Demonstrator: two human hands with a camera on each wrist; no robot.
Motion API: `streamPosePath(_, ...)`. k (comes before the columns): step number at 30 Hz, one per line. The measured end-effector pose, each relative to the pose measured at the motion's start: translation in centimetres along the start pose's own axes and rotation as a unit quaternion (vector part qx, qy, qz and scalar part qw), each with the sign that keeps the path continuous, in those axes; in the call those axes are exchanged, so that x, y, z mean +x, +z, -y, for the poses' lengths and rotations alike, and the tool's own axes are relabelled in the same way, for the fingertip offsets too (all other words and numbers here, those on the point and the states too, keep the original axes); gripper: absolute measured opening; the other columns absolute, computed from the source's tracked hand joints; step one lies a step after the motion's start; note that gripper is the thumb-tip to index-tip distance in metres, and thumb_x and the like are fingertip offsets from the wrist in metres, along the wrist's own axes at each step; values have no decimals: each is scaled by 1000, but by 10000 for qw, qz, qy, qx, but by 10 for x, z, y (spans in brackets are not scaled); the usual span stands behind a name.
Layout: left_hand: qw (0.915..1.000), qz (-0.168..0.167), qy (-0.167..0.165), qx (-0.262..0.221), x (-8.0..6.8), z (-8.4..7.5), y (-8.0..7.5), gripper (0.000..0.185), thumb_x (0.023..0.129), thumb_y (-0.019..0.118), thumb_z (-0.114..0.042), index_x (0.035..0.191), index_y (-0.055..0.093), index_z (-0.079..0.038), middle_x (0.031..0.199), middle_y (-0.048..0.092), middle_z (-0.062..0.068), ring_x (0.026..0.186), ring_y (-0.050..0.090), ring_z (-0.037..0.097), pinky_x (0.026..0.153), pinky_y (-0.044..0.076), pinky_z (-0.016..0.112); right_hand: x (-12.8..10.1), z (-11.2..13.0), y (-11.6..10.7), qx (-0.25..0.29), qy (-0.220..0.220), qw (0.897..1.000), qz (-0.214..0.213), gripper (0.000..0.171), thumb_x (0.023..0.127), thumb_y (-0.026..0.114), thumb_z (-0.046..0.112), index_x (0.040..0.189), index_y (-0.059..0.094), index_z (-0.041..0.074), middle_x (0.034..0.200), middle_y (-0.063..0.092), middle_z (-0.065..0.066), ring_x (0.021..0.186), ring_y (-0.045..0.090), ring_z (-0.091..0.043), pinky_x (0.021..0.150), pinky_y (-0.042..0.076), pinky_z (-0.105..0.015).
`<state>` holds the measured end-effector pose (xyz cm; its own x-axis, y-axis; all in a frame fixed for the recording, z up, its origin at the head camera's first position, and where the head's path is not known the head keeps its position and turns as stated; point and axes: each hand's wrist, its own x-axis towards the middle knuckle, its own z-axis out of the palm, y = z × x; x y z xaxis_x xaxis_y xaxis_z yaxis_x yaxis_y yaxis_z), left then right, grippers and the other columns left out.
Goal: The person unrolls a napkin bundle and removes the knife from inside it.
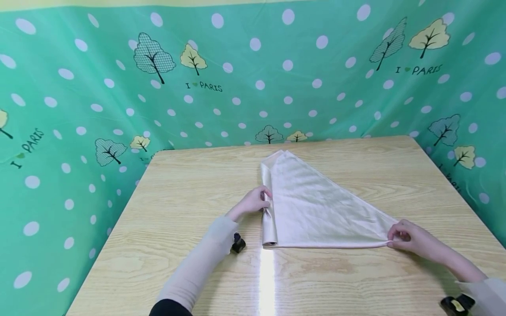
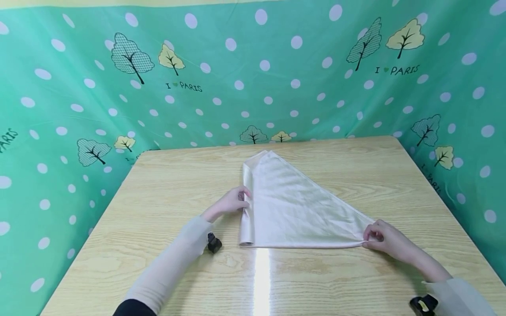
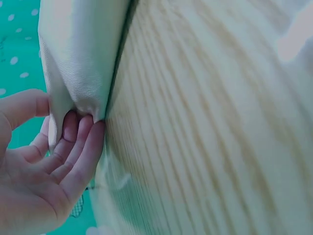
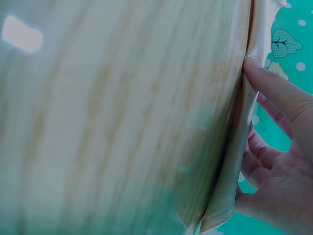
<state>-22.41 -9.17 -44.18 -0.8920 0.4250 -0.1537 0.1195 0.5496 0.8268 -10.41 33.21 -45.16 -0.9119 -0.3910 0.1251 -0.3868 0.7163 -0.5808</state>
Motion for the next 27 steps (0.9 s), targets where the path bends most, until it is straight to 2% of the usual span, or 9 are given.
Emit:
streamPosePath(3,9979,-43,-94,-637,-5,3,-5,22,72,60,5,92,54,-3,70,46,5,57,51,14,54,49,26,0,0,0,-8,-38,10000,-12,19,69,72,10,74,55,18,72,41,7,65,35,0,52,30,-21)
streamPosePath(6,9942,-214,-337,-1002,-11,2,-10,26,72,60,7,97,55,0,77,47,8,64,52,16,58,50,26,0,0,-1,-25,-22,10000,20,19,69,72,11,74,55,18,72,41,7,65,35,0,52,30,-21)
streamPosePath(7,9922,-320,-595,-1050,-13,0,-12,29,72,59,9,100,55,2,81,47,10,66,52,17,61,51,28,1,1,-1,-34,-3,10000,22,19,69,72,11,74,55,18,72,41,7,65,35,0,52,31,-21)
streamPosePath(11,9853,-629,-921,-1296,-19,1,-17,36,72,58,12,106,53,4,83,45,8,66,50,15,60,50,26,2,2,-2,-107,107,9999,69,18,70,72,12,74,55,17,72,41,6,65,35,0,52,31,-21)
streamPosePath(17,9789,-817,-1112,-1505,-25,7,-20,39,71,58,15,109,51,5,77,46,6,59,50,13,54,50,25,1,2,-2,-81,80,9999,22,19,69,72,12,74,55,18,71,41,6,64,35,-1,52,30,-21)
streamPosePath(22,9717,-901,-1203,-1823,-28,12,-19,42,71,56,18,110,51,5,79,49,10,60,55,17,56,52,30,1,3,-1,-15,78,9999,76,18,69,72,11,74,55,17,72,41,5,64,35,-1,52,30,-21)
streamPosePath(27,9727,-980,-1234,-1703,-29,16,-18,43,70,58,18,111,52,3,83,55,15,59,56,18,57,52,31,1,3,-2,-69,151,9997,153,17,70,71,12,74,55,17,72,40,5,64,33,-1,52,29,-20)
